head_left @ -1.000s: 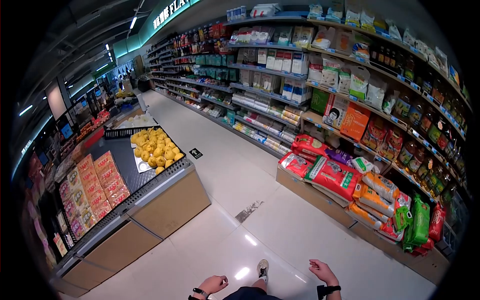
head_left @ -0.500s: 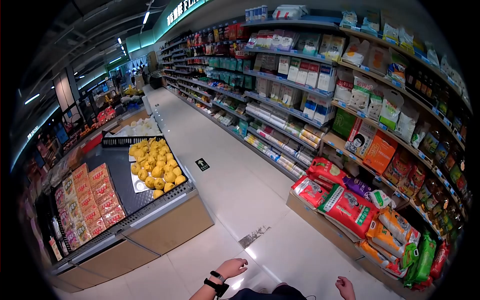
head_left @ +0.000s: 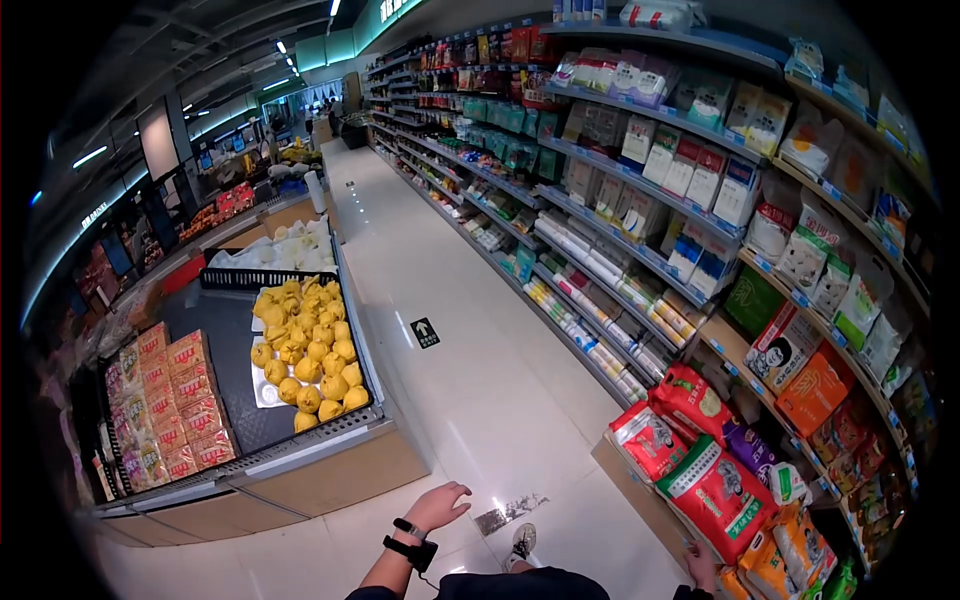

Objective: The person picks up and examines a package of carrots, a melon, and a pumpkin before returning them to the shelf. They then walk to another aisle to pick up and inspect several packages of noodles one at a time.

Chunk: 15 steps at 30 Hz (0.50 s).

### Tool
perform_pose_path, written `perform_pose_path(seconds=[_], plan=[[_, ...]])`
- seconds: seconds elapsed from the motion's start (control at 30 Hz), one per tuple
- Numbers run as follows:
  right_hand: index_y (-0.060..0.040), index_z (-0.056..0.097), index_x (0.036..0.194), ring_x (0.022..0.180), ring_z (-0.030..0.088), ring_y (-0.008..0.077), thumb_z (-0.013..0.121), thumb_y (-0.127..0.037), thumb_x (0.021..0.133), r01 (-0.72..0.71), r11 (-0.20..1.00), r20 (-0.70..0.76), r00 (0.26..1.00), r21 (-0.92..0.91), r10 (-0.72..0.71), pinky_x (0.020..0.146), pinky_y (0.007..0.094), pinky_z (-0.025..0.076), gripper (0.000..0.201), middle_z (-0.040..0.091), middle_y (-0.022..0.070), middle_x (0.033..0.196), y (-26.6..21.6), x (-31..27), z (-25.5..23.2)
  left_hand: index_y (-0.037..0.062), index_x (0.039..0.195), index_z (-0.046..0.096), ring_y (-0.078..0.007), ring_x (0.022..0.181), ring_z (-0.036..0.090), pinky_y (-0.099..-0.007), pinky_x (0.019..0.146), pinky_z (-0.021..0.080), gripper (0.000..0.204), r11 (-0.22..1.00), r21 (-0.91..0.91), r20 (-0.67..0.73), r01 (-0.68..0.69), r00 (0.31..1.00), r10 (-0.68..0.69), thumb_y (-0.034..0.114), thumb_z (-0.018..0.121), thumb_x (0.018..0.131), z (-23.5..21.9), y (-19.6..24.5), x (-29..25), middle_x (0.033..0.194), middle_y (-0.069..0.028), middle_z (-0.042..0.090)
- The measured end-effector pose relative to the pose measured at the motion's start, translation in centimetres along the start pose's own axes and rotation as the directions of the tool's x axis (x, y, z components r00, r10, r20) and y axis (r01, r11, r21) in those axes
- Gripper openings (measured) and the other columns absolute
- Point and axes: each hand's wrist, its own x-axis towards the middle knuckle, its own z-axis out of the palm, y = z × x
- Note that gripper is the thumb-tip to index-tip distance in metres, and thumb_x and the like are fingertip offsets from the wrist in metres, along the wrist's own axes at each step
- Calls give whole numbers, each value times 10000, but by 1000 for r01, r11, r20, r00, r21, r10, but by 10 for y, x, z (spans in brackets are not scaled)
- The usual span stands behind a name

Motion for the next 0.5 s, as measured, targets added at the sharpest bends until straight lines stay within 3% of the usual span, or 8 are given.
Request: perform_pose_path(seconds=[0.07, 0.13, 0.2, 0.3, 0.37, 0.4, 0.47, 0.5], plan=[[19, 618, 1208, 932, 662, 216, 684, -157, 845, 108, 990, -2, 994, -94, -109, 813, 334, 527, 409, 691, 153, 1004, -32, 78, 18, 88, 1136, 638, -340, 1011, 628, -430, 886, 511, 312, 998, -3, -24, 63, 998, -63, 301, 609, 911, -24, -20, 20, 1086, -136, 647], [3, 614, 1195, 918, 674, 261, 688, -133, 854, 138, 990, 0, 990, 41, -138, 832, 354, 525, 375, 697, 171, 972, -122, 138, 45, 82, 1135, 637, -348, 1009, 624, -433, 877, 512, 318, 987, 0, -129, 163, 978, -162, 300, 616, 905, -36, -40, 29, 1068, -138, 649], [13, 611, 1186, 927, 670, 251, 686, -126, 864, 274, 960, 130, 951, 56, -279, 835, 353, 521, 358, 694, 167, 985, -168, 215, 87, 77, 1116, 637, -351, 998, 625, -436, 867, 513, 305, 959, -39, -170, 281, 944, -284, 293, 618, 902, -49, -45, 30, 1052, -144, 654], [22, 610, 1184, 948, 667, 230, 669, -129, 893, 397, 918, 358, 858, -9, -368, 838, 345, 521, 333, 690, 161, 1005, -292, 282, 136, 71, 1080, 644, -353, 984, 630, -437, 858, 515, 275, 919, -37, -225, 394, 892, -391, 279, 615, 903, -57, -58, 29, 1045, -146, 660], [21, 601, 1205, 977, 667, 230, 650, -151, 921, 406, 913, 623, 707, 31, -335, 860, 344, 523, 336, 689, 158, 1042, -333, 332, 171, 49, 1066, 645, -338, 988, 634, -423, 870, 507, 259, 867, -175, -149, 467, 858, -492, 246, 628, 899, -59, -68, 37, 1037, -149, 670], [21, 601, 1205, 977, 667, 230, 650, -151, 921, 415, 909, 632, 697, 32, -340, 860, 344, 523, 336, 689, 158, 1042, -360, 348, 188, 49, 1066, 645, -338, 988, 634, -423, 870, 507, 259, 861, -180, -156, 477, 850, -503, 246, 628, 899, -60, -79, 44, 1037, -149, 670], [14, 592, 1225, 1000, 668, 233, 639, -174, 935, 445, 871, 576, 665, 205, -476, 885, 341, 522, 349, 692, 151, 1066, -407, 360, 225, 57, 1032, 655, -352, 971, 637, -430, 857, 516, 241, 845, -181, -226, 504, 815, -534, 255, 619, 901, -49, -98, 48, 1036, -153, 667], [11, 585, 1238, 1021, 663, 224, 642, -175, 934, 467, 864, 569, 665, 188, -484, 899, 336, 518, 361, 690, 153, 1083, -424, 372, 241, 58, 1045, 657, -349, 975, 640, -427, 860, 516, 242, 832, -197, -230, 519, 800, -554, 249, 622, 899, -52, -107, 57, 1044, -159, 670]])
